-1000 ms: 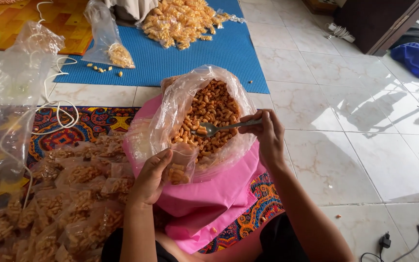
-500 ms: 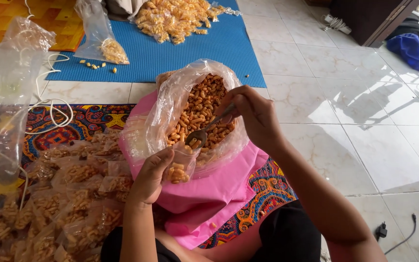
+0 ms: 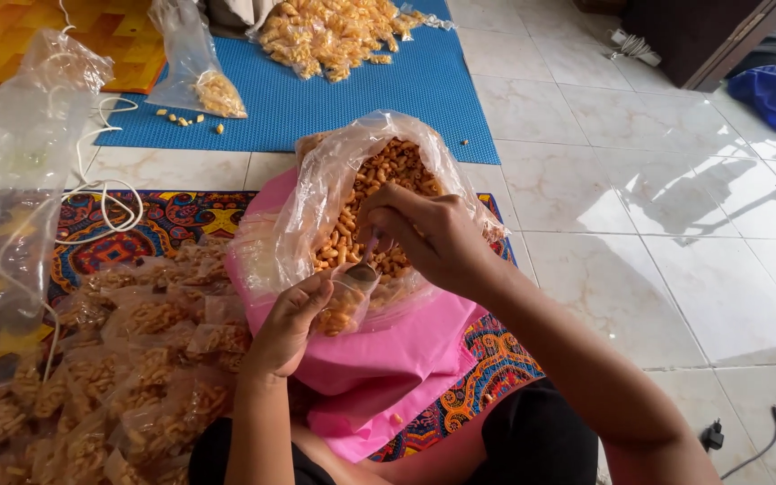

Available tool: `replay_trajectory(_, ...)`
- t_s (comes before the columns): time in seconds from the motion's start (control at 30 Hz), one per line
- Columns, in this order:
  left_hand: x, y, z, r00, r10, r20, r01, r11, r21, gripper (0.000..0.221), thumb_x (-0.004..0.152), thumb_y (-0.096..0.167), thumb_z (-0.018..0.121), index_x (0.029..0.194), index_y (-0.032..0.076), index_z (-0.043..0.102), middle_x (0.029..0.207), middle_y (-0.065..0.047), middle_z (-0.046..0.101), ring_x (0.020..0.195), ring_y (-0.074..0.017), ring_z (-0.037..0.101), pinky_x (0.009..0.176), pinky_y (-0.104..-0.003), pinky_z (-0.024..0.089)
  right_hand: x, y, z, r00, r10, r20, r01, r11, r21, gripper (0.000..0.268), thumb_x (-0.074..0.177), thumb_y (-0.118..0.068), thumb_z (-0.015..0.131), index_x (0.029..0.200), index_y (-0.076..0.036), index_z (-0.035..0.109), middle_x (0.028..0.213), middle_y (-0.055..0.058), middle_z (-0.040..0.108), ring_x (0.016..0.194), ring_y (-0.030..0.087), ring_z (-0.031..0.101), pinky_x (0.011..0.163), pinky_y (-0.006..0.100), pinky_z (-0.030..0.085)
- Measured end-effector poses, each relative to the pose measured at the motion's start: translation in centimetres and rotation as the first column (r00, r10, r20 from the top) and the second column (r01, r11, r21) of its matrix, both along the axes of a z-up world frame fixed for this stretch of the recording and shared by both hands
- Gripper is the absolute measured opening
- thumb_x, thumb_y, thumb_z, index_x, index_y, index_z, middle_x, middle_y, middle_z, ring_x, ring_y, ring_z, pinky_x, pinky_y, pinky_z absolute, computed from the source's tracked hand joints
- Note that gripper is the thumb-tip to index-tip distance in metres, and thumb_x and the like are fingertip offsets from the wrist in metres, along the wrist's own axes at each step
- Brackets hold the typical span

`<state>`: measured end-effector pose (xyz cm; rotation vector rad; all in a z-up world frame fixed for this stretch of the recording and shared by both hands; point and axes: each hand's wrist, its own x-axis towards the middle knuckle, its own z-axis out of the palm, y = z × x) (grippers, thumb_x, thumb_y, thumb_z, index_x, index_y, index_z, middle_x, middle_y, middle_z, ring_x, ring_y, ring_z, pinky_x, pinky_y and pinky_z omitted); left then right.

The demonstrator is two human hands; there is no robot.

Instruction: Bagging roasted nuts from a large bulk container into smaller individual plastic bags using a spoon.

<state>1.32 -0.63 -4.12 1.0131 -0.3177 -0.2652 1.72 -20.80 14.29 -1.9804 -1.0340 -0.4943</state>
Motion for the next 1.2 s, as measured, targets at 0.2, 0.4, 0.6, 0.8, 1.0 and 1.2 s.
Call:
replay_trajectory(0.2,0.6,1.0,-1.2,1.0,-0.024,0.002,0.024,0.998,0.059,0.027,0.098,0.025,0.065,0.083,0.003,0.071,0.109,-0.008,0.068,0.123,-0.0133,0.053,0.113,-0.032,0.028,0.0,-0.2,-0.1,0.994,-0.071,0.089,0.064,0.995,0.074,0.021,0.107,-0.016,0.049,0.099,-0.008,0.067,0.071,0.003,0.072,0.063,0.02,0.075,0.063,0.031,0.06)
replay_trajectory(0.4,-0.5,-0.1,2.2,0.991,-0.135,-0.012,0.135,0.991,0.019,0.056,0.092,0.038,0.063,0.13,-0.003,0.065,0.131,-0.017,0.07,0.123,-0.0239,0.063,0.107,-0.037,0.043,-1.3,-0.4,-0.6,0.989,-0.148,-0.003,0.148,0.989,0.029,0.014,0.098,0.005,0.052,0.097,-0.003,0.063,0.077,0.0,0.073,0.061,0.009,0.068,0.054,0.021,0.054)
replay_trajectory(0.6,0.9,0.8,-1.5,0.98,-0.015,-0.197,0.022,0.999,0.035,0.06,0.092,0.017,0.058,0.144,-0.011,0.051,0.129,-0.021,0.069,0.113,-0.0214,0.063,0.097,-0.03,0.044,-1.4,-1.2,-1.4,0.985,-0.153,-0.075,0.163,0.975,0.153,0.015,0.101,0.003,0.049,0.097,-0.003,0.062,0.08,0.001,0.07,0.064,0.009,0.063,0.06,0.022,0.052)
replay_trajectory(0.8,0.6,0.9,-1.0,0.991,0.014,-0.13,0.0,0.994,0.108,0.071,0.092,0.03,0.066,0.147,-0.012,0.049,0.066,0.007,0.044,0.061,-0.0034,0.039,0.082,-0.018,0.034,-1.3,-2.2,-2.2,0.978,-0.105,-0.179,0.14,0.971,0.196,0.017,0.103,0.002,0.045,0.098,-0.001,0.062,0.085,0.005,0.071,0.067,0.012,0.068,0.061,0.022,0.057)
replay_trajectory(1.0,0.1,1.5,0.0,0.988,0.052,-0.143,-0.035,0.992,0.123,0.057,0.092,0.034,0.065,0.136,-0.002,0.064,0.068,0.008,0.052,0.053,-0.0015,0.024,0.049,-0.018,0.016,1.2,-4.5,-3.9,0.92,-0.328,-0.214,0.385,0.858,0.341,0.017,0.108,-0.008,0.044,0.103,-0.001,0.059,0.088,0.007,0.073,0.071,0.015,0.071,0.065,0.025,0.061)
replay_trajectory(1.2,-0.4,1.3,1.9,0.995,-0.048,-0.086,0.046,0.999,-0.022,0.047,0.097,0.026,0.059,0.13,-0.007,0.064,0.119,-0.015,0.072,0.105,-0.0175,0.065,0.094,-0.03,0.047,3.3,-6.9,-9.7,0.811,-0.578,-0.088,0.584,0.795,0.161,0.015,0.106,-0.007,0.044,0.097,-0.002,0.054,0.083,0.009,0.073,0.072,0.019,0.076,0.062,0.029,0.058)
